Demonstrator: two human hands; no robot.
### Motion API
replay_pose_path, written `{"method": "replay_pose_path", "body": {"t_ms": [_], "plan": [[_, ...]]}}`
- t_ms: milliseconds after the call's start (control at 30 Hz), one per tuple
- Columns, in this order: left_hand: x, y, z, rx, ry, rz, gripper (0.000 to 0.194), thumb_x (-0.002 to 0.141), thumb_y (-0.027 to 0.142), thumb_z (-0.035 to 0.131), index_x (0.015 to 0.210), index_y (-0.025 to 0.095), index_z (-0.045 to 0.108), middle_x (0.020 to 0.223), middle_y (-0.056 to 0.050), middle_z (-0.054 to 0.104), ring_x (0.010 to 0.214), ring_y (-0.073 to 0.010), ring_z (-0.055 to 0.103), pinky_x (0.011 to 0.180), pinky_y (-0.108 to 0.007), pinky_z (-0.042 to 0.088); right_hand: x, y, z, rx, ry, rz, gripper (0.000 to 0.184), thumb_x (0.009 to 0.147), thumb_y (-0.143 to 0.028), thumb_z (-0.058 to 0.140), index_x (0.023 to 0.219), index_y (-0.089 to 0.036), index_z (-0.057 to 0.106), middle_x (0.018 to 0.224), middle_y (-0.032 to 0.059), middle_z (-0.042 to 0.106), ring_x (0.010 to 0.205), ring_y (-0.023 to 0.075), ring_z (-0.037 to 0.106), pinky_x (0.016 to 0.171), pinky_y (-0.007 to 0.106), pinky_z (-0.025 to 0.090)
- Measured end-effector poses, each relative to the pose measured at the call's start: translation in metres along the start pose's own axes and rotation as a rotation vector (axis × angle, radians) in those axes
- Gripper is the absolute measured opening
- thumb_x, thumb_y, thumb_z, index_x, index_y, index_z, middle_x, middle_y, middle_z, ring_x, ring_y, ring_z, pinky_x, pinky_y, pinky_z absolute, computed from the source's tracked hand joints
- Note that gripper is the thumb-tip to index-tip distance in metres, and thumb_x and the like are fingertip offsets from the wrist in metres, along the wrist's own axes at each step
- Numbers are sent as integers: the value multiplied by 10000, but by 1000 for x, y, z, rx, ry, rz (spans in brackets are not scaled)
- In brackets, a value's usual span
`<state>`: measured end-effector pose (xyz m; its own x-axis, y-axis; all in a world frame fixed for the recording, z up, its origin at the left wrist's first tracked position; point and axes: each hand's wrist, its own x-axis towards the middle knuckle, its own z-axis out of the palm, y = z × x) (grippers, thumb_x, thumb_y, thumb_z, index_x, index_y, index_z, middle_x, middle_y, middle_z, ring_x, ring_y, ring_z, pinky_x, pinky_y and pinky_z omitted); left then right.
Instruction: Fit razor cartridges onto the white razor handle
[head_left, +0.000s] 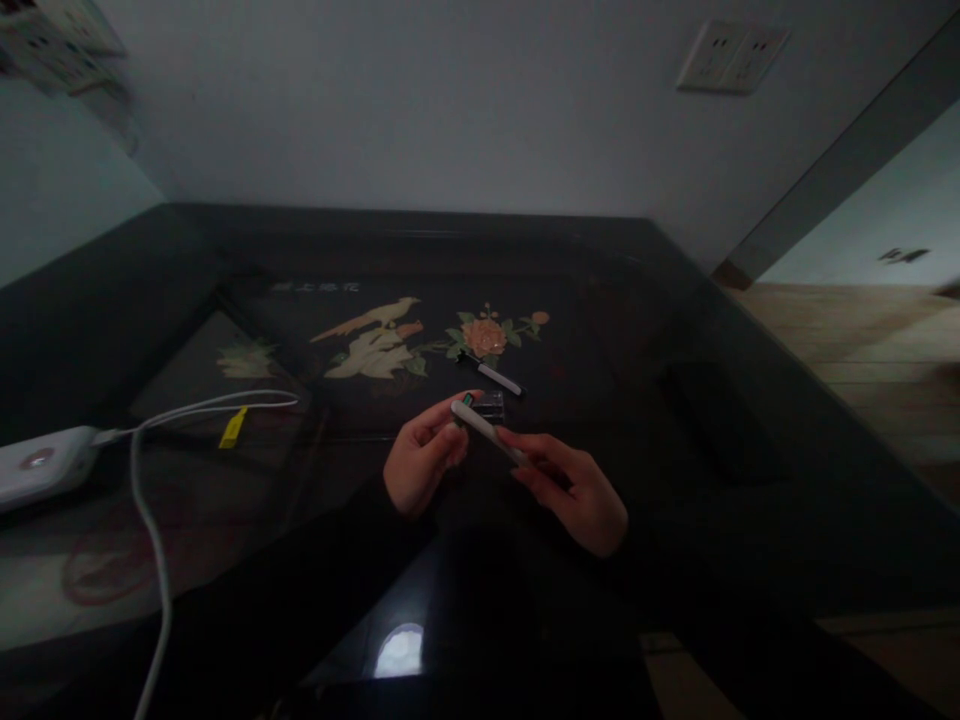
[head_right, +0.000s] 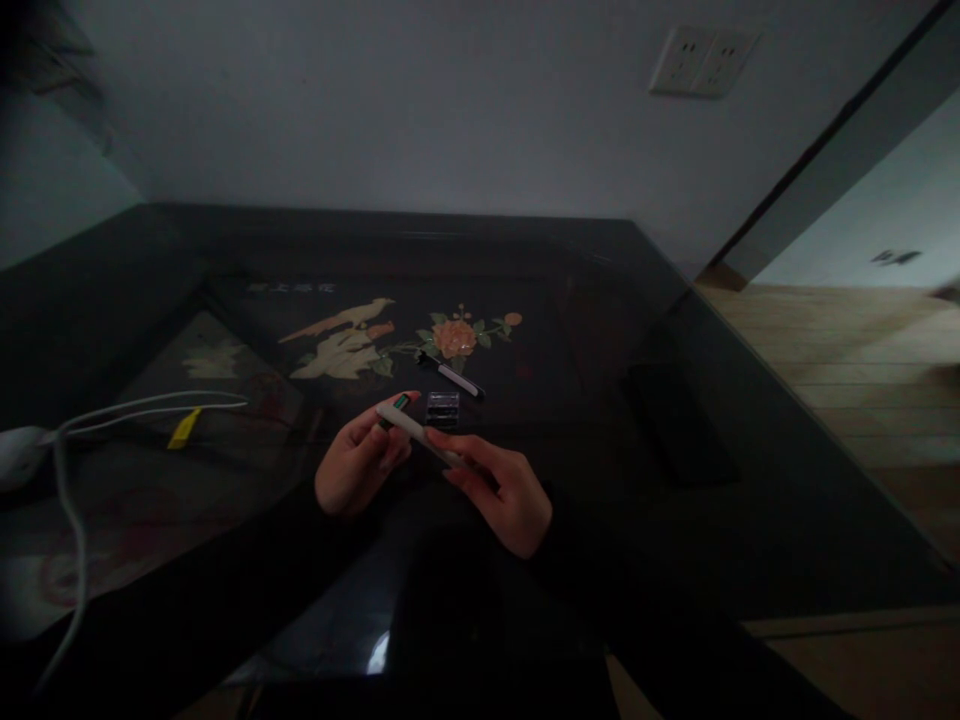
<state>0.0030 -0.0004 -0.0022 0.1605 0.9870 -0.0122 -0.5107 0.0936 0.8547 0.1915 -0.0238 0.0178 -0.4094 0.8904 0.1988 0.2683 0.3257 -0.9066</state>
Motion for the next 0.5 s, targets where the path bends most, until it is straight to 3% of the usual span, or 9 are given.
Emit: {"method": "replay_pose_path", "body": {"t_ms": [167, 500], "plan": [[-1, 0, 0, 17, 11, 1, 564, 646, 427, 783, 1092, 109, 647, 483, 78, 443, 435, -45, 313, 473, -231, 199, 3, 0, -1, -40, 49, 27, 348, 888, -217, 511, 1225, -185, 589, 859, 45, 666, 702, 135, 607, 645, 253, 487], [-1, 0, -2, 16, 8, 22, 562, 664, 449, 765, 1090, 106, 634, 471, 76, 451, 436, -54, 326, 478, -235, 199, 4, 4, -2, -96, 90, -51, 344, 893, -195, 506, 1228, -205, 586, 1128, 71, 676, 887, 168, 660, 796, 300, 517]]}}
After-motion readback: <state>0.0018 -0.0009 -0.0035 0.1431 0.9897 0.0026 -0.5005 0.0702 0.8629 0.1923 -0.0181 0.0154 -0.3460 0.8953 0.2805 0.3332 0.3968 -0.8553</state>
